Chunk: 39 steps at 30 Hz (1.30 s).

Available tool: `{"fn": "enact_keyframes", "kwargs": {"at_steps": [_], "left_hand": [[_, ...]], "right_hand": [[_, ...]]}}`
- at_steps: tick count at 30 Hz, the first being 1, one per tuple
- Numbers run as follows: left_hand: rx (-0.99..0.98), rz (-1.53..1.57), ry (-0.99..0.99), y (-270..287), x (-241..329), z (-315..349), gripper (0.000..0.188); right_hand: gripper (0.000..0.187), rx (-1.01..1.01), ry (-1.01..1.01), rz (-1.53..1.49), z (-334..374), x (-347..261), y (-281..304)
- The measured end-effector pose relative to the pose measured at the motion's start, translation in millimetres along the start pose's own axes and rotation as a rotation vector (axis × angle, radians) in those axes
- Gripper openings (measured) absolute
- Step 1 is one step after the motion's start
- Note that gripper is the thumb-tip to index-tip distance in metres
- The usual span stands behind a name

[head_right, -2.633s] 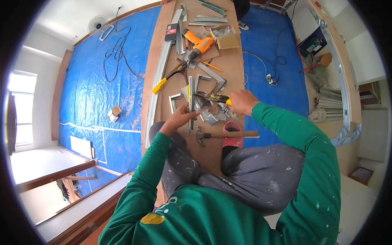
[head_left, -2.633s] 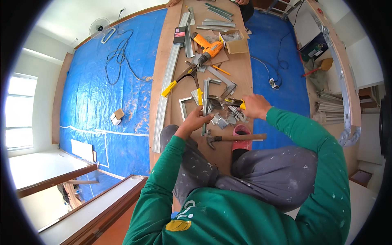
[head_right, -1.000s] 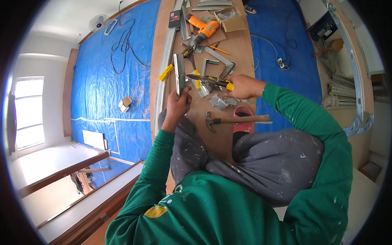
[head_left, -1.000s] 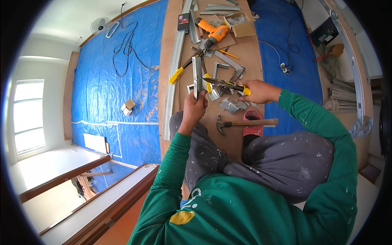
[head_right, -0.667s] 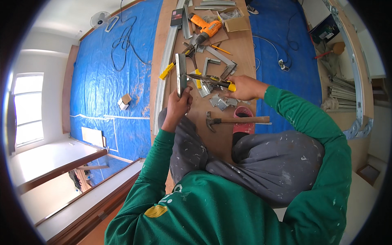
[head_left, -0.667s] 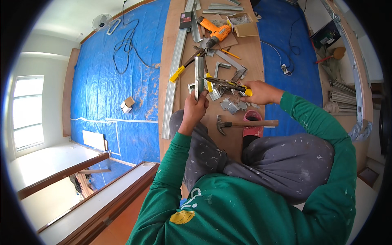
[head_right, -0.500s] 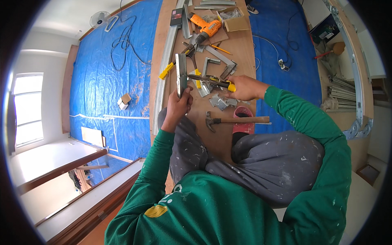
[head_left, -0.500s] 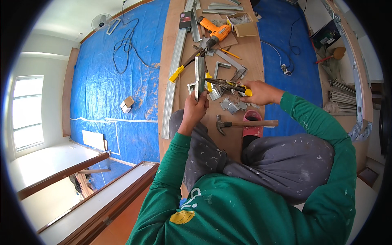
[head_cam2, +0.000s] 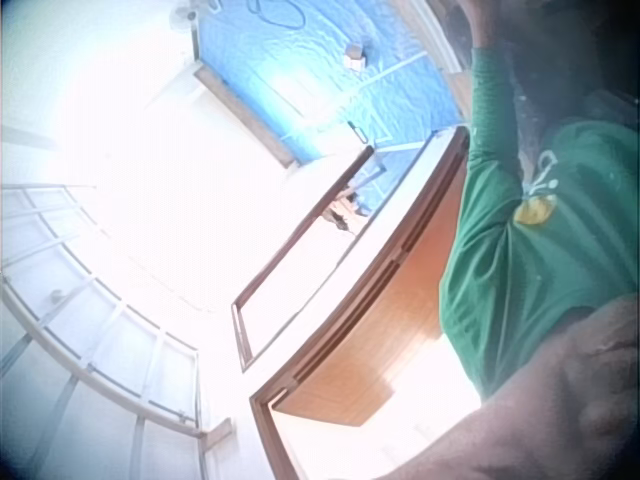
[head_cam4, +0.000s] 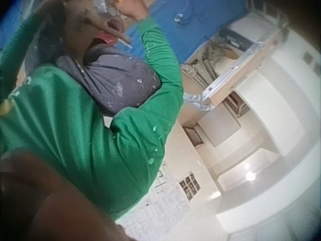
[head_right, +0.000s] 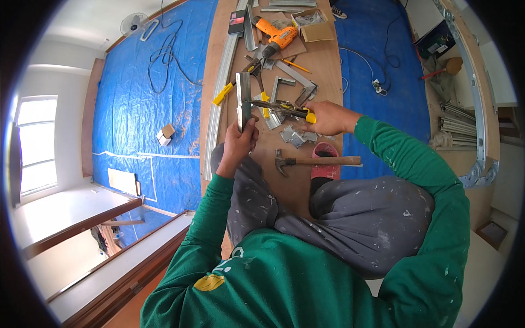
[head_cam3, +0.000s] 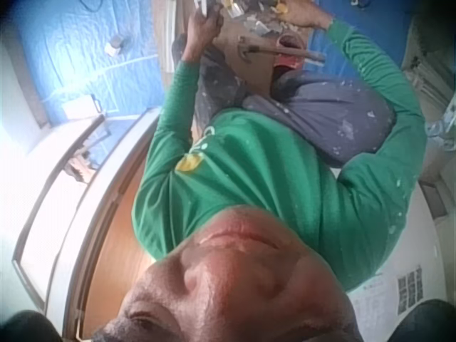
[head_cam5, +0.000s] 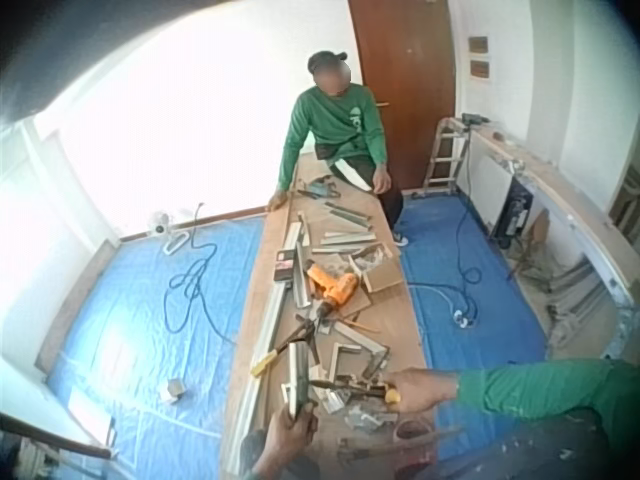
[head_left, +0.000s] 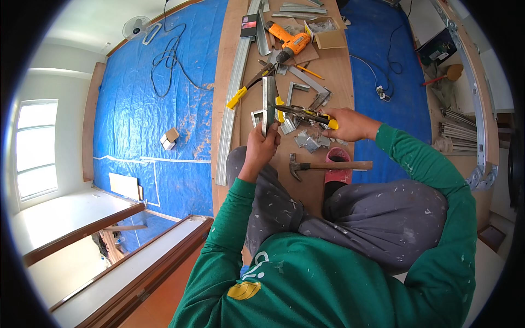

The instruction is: The person sits on the floor and assembles small metal frame pieces using a pencil, a square ruler, and pliers. They mark measurements, cut metal strips, and join components into frame shapes.

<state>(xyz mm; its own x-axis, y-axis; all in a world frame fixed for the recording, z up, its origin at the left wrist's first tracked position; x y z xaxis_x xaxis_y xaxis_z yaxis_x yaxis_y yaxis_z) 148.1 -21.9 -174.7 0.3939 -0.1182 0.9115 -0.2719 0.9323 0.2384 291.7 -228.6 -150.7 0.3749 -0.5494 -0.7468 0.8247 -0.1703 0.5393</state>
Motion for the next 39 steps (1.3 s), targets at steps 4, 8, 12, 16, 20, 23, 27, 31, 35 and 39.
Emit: {"fn": "enact_keyframes", "kwargs": {"at_steps": [4, 8, 12, 16, 20, 23, 27, 31, 35, 39], "left_hand": [[0.014, -0.076, 0.007, 0, -2, -1, 0.026], [0.066, -0.155, -0.014, -1, -6, -1, 0.028], [0.096, -0.219, -0.053, -3, -6, -2, 0.026], [0.183, -0.349, -0.09, 2, 4, -1, 0.03], [0.22, -0.407, -0.112, 4, 10, -2, 0.027], [0.219, -0.421, -0.125, 2, 12, -3, 0.028], [0.21, -0.428, -0.101, 0, 2, -6, 0.029], [0.176, -0.418, -0.055, -8, -14, -8, 0.03], [0.205, -0.446, -0.075, -15, -29, -7, 0.03], [0.23, -0.585, -0.035, -42, -20, -5, 0.024]], "right_hand": [[0.058, 0.001, -0.017, 0.015, 0, -1, 1], [0.054, -0.027, -0.079, 0.032, 3, -12, 3], [0.051, 0.035, -0.056, 0.046, 3, -10, 3], [0.052, 0.05, -0.056, 0.058, 2, -9, 3], [0.046, 0.096, -0.072, 0.098, 3, -15, 4], [0.044, 0.149, -0.04, 0.093, 2, -8, 4], [0.045, 0.14, -0.038, 0.139, 2, -6, 1], [0.045, 0.134, -0.133, 0.15, 4, 3, -2], [0.042, 0.108, -0.194, 0.195, 6, 15, -8], [0.038, 0.124, -0.195, 0.254, 10, 41, -8]]}}
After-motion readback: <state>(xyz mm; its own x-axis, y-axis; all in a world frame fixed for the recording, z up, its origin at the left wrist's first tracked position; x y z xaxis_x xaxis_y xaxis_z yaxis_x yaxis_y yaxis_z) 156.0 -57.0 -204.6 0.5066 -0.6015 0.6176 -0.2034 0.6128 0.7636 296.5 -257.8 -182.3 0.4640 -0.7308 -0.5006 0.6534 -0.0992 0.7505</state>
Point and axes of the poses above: each hand's wrist, its own z-axis away from the middle knuckle, its own y-axis out of the back of the hand, x = y × z, the point moved 8 cm from there along -z, towards the middle knuckle, and after that the axes turned 11 degrees about -z, right-handed, at the moved point
